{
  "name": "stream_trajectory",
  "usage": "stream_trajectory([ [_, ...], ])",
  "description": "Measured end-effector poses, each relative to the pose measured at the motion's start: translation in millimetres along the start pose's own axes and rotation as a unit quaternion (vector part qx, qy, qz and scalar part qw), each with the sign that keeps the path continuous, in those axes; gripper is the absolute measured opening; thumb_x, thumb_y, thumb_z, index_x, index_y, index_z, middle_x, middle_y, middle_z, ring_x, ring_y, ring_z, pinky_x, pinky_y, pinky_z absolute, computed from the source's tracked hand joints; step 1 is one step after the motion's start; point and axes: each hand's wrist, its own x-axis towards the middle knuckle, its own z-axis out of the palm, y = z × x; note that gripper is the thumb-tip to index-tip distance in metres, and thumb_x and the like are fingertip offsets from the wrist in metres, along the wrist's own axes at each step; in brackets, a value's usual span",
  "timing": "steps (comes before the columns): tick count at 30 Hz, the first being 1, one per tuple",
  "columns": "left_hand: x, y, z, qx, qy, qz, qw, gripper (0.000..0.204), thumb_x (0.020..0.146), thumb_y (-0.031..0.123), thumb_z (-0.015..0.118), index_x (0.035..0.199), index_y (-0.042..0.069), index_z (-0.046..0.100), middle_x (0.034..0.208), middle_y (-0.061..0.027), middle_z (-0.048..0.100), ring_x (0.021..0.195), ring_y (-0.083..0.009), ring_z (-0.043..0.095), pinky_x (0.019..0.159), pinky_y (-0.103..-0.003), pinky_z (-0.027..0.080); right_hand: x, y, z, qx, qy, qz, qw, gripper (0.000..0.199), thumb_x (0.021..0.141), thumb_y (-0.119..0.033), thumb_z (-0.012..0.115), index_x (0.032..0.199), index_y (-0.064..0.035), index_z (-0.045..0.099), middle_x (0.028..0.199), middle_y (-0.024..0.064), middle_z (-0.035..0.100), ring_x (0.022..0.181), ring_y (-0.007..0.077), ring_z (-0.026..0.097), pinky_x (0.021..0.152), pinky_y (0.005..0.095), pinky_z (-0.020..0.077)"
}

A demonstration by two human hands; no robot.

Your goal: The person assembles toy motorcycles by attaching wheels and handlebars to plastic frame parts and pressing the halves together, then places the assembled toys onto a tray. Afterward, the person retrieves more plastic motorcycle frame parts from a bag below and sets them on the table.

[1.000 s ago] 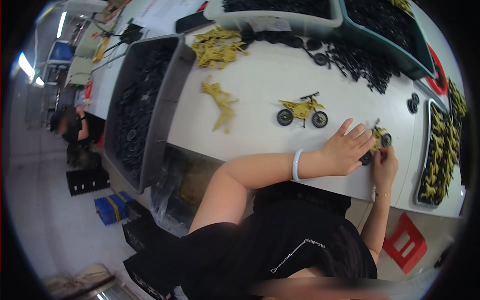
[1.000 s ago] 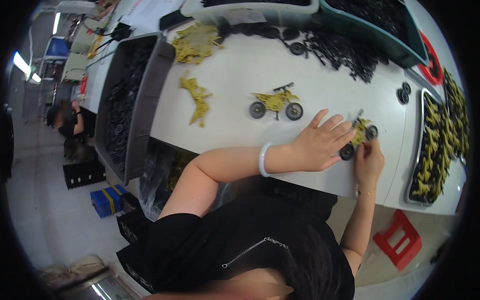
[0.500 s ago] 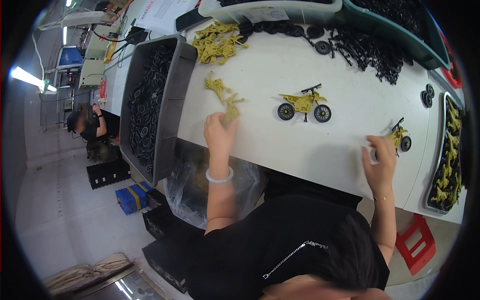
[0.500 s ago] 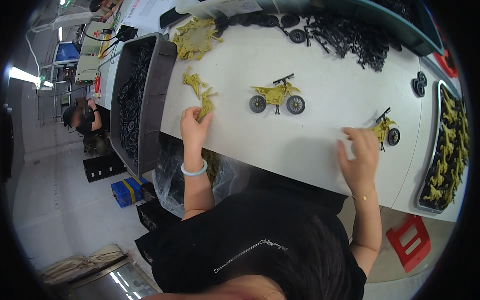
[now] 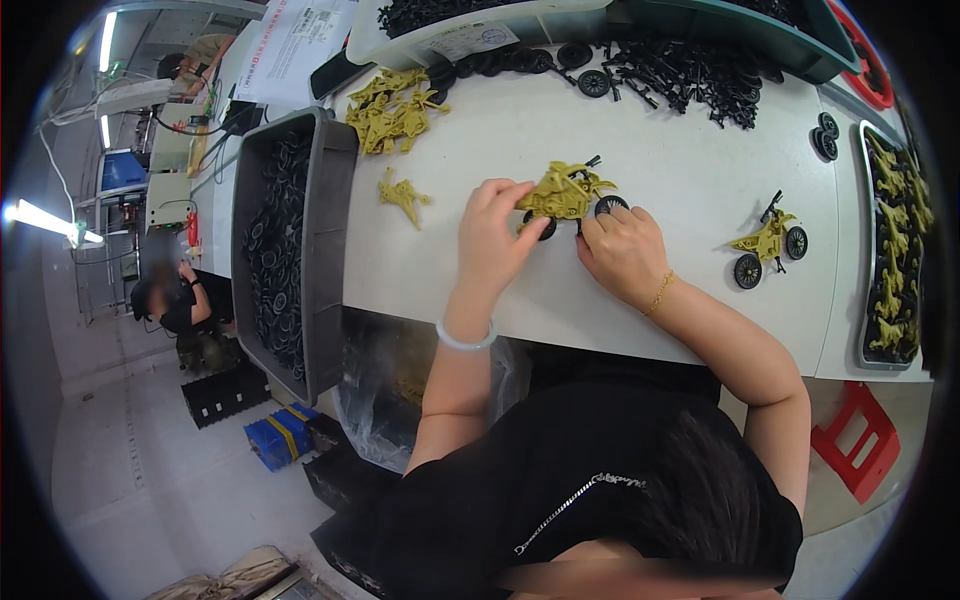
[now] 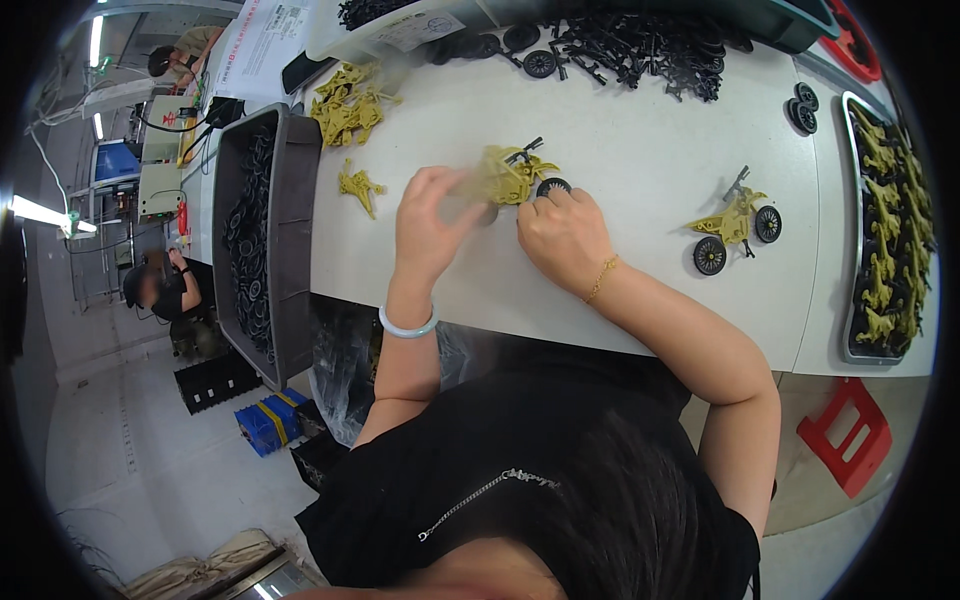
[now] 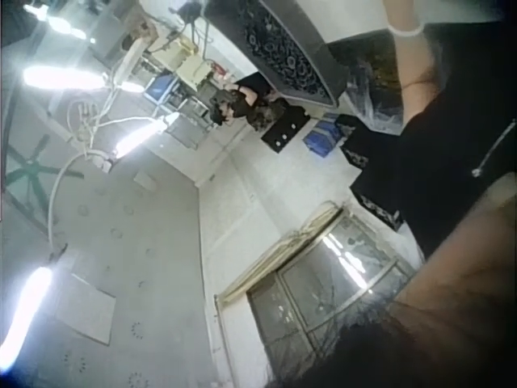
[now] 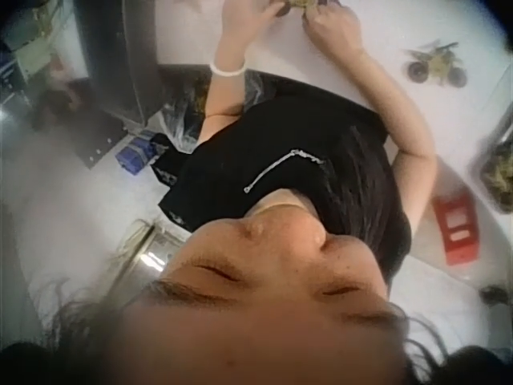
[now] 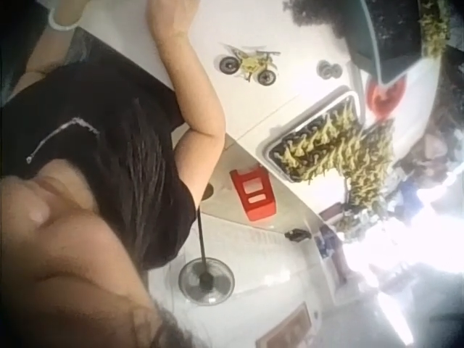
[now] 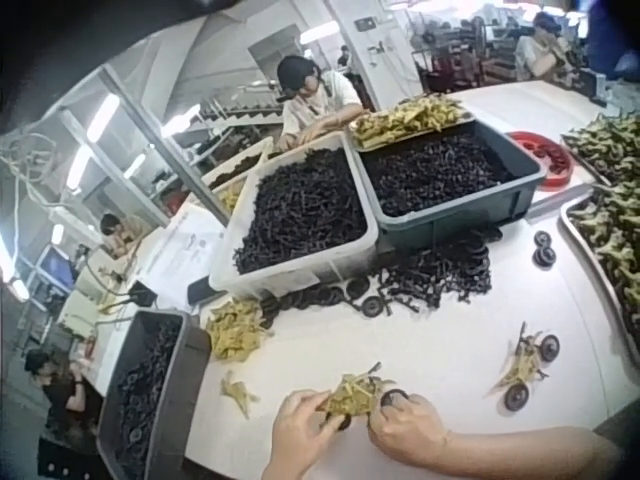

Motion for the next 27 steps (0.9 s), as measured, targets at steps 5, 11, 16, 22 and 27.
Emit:
stream_trajectory([
  [5, -5.8, 9.0, 14.6, -0.010, -0.045, 0.013, 0.999, 0.039, 0.066, 0.009, 0.076, 0.102, 0.003, 0.063, 0.098, -0.0088, 0.056, 0.091, -0.0261, 0.055, 0.078, -0.035, 0.046, -13.3, -2.1, -5.6, 0.019, -0.015, 0.032, 0.999, 0.020, 0.070, -0.016, 0.068, 0.063, -0.0106, 0.051, 0.059, 0.0026, 0.053, 0.059, 0.0196, 0.053, 0.054, 0.0330, 0.0387],
  [11, 2.3, 6.0, 13.0, -0.001, -0.011, 0.006, 1.000, 0.039, 0.065, 0.009, 0.076, 0.102, 0.002, 0.063, 0.097, -0.0076, 0.056, 0.090, -0.0258, 0.056, 0.077, -0.035, 0.047, -6.7, -0.2, -12.9, 0.035, -0.004, 0.058, 0.998, 0.023, 0.071, -0.023, 0.071, 0.064, -0.0108, 0.052, 0.059, 0.0022, 0.053, 0.059, 0.0192, 0.053, 0.054, 0.0330, 0.0391],
  [16, 6.9, 7.5, 11.5, -0.008, -0.078, 0.009, 0.997, 0.038, 0.066, 0.010, 0.076, 0.102, 0.002, 0.064, 0.095, -0.0082, 0.056, 0.087, -0.0257, 0.056, 0.076, -0.034, 0.047, -6.7, 4.4, -5.8, 0.035, 0.013, 0.050, 0.998, 0.019, 0.072, -0.021, 0.071, 0.068, -0.0107, 0.056, 0.059, 0.0017, 0.053, 0.059, 0.0185, 0.052, 0.054, 0.0329, 0.0392],
  [22, 4.0, 11.7, 13.8, -0.007, -0.072, -0.017, 0.997, 0.037, 0.066, 0.012, 0.076, 0.099, 0.001, 0.064, 0.093, -0.0081, 0.057, 0.086, -0.0258, 0.057, 0.075, -0.034, 0.047, -8.5, 7.0, -0.3, 0.025, 0.031, 0.032, 0.999, 0.015, 0.072, -0.016, 0.070, 0.068, -0.0104, 0.057, 0.058, 0.0013, 0.052, 0.057, 0.0175, 0.052, 0.052, 0.0320, 0.0389],
  [27, -3.5, 10.7, 23.7, 0.006, -0.040, -0.026, 0.999, 0.035, 0.067, 0.014, 0.076, 0.097, 0.001, 0.065, 0.092, -0.0086, 0.059, 0.086, -0.0261, 0.058, 0.073, -0.035, 0.048, -7.3, 9.6, -2.3, 0.028, 0.056, 0.005, 0.998, 0.017, 0.066, -0.007, 0.060, 0.057, -0.0111, 0.046, 0.054, 0.0016, 0.048, 0.056, 0.0171, 0.051, 0.051, 0.0310, 0.0391],
])
